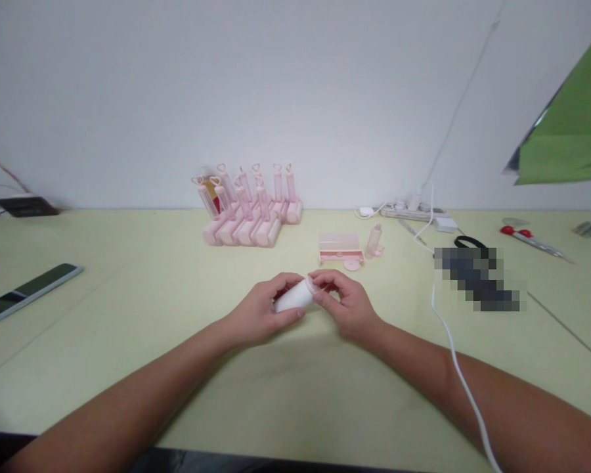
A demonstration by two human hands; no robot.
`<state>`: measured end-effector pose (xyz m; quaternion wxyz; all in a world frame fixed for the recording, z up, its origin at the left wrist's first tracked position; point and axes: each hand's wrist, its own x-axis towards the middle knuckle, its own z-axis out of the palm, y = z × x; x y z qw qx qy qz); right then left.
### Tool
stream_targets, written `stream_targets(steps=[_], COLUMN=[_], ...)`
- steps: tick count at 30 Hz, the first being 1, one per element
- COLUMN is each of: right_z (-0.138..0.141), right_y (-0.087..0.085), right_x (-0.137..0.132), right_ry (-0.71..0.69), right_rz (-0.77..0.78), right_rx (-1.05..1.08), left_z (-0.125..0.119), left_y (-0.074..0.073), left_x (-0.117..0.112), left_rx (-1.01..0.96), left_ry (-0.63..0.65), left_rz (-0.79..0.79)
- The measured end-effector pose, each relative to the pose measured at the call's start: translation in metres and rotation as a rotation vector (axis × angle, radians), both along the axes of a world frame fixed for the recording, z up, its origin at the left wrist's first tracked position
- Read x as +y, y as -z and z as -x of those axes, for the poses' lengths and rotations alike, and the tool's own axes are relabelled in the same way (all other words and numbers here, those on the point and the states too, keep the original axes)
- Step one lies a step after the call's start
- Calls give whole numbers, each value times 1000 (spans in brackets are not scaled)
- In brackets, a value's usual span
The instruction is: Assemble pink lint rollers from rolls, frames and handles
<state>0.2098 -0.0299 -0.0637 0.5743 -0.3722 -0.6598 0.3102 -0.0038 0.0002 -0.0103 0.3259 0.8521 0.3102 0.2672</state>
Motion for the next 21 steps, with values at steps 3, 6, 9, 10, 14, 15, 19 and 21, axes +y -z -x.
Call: stream_targets(steps=[3,6,9,10,14,15,19,21], right_z=[1,2,2,2,2,1,1,1], right_y=[-2,-2,-3,-3,-2,-2,1,2], right_x=[-2,-1,0,0,1,1,1,1], right_ry=[-2,-7,-16,-19,-37,-40,-16,11], right_rz=[25,45,64,68,77,78,60,46], right_rx=[3,14,29,33,37,36,34,40], left_z=[-1,-1,0,0,0,-1,0,0], left_y=[2,5,7,7,6,6,4,5], left_x=[0,1,2,2,2,2,2,3], left_rx=[-27,-43,-63,-67,-68,-66,-73,-84], left_ry=[12,15,17,18,21,20,-6,-31], left_rz=[7,19,24,24,24,25,31,36])
